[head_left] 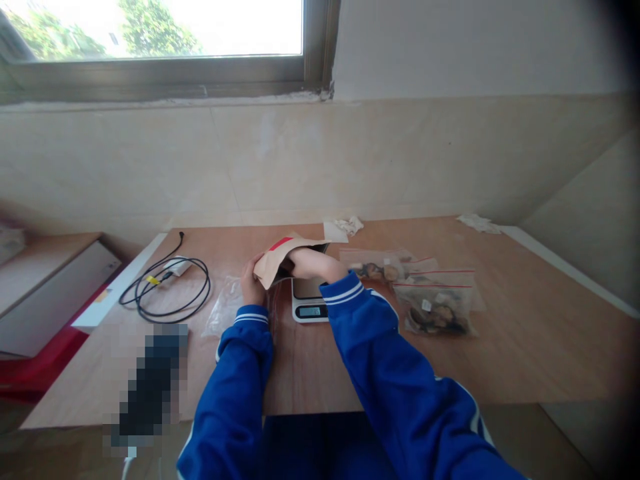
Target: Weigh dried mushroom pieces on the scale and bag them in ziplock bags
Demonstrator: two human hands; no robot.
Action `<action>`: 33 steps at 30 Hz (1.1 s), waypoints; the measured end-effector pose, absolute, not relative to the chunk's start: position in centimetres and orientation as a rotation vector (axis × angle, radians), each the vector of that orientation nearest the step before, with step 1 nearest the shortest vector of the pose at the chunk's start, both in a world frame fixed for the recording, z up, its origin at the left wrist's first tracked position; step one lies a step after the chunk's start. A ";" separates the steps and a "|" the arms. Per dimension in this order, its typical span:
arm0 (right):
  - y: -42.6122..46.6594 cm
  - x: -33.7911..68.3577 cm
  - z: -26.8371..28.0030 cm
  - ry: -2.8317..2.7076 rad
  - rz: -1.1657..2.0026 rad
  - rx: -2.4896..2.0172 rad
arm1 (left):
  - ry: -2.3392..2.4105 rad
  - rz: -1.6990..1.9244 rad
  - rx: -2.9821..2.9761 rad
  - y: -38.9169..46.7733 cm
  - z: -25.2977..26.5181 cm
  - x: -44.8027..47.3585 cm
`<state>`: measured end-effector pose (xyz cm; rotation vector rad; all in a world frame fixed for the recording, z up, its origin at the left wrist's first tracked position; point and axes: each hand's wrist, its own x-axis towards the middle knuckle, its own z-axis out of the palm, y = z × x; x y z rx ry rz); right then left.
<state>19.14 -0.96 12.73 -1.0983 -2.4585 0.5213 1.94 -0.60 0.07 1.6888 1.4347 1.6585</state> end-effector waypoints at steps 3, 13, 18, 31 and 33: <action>-2.6 20.4 14.3 -2.460 0.521 -1.079 | 1.433 1.662 1.743 -0.6 -0.1 1.8; -6.1 23.3 15.7 -2.199 0.596 -0.954 | 1.468 1.649 1.727 0.3 -1.1 1.5; -7.1 24.2 15.7 -1.891 0.575 -0.899 | 1.486 1.673 1.667 0.7 -1.4 1.4; -3.5 26.8 2.3 -1.651 0.498 -1.069 | 1.676 1.700 1.584 1.1 -1.5 1.3; -3.2 26.5 1.2 -1.757 0.503 -1.073 | 1.695 1.696 1.572 1.0 -1.5 1.3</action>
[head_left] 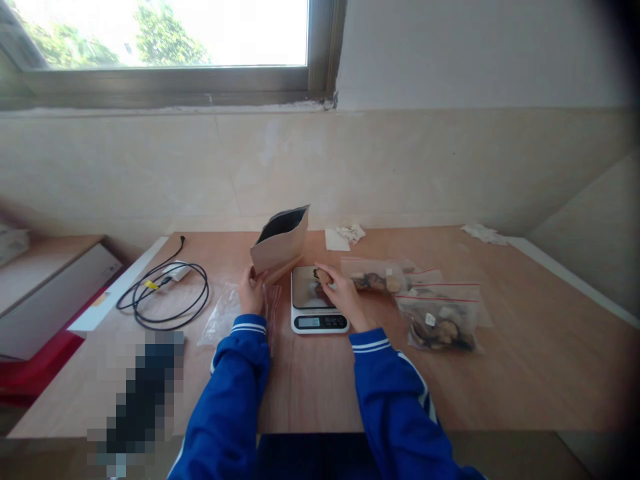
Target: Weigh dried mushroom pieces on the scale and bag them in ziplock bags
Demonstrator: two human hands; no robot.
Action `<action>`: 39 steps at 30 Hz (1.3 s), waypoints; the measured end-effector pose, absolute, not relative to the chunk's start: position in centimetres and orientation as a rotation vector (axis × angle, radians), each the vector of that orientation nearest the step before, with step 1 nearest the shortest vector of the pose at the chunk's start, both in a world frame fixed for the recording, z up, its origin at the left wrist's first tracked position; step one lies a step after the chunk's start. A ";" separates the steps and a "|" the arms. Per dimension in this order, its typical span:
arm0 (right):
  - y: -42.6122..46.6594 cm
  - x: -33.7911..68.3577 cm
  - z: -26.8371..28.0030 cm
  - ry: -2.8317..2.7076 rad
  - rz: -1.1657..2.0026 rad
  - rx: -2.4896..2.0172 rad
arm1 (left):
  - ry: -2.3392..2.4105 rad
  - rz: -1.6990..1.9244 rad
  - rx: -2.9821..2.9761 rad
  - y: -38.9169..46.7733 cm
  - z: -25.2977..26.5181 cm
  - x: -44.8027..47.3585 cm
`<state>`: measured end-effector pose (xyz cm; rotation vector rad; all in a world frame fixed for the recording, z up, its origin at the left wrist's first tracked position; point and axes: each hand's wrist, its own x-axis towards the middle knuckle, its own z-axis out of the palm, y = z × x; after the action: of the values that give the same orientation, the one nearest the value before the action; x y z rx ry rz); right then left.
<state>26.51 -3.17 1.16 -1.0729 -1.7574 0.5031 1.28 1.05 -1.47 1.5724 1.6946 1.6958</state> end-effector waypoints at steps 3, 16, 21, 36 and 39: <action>-3.2 26.3 0.3 -1.851 0.493 -1.076 | 1.719 1.689 1.580 0.9 -1.3 1.3; -3.0 27.3 -2.0 -1.422 0.295 -1.350 | 1.738 1.660 1.572 0.6 -1.2 1.4; -2.6 27.8 -3.0 -1.577 0.073 -1.404 | 1.746 1.646 1.576 0.5 -1.1 1.5; -6.7 24.5 8.3 -1.742 -0.102 -1.021 | 1.598 1.714 1.742 0.0 -1.3 1.5; -7.1 24.7 9.1 -1.798 -0.136 -1.103 | 1.553 1.842 1.789 -0.2 -1.2 1.7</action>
<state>24.72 -7.07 9.09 -1.1034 -1.7978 -0.1361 1.72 -0.19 -1.16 1.7889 1.5529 1.8423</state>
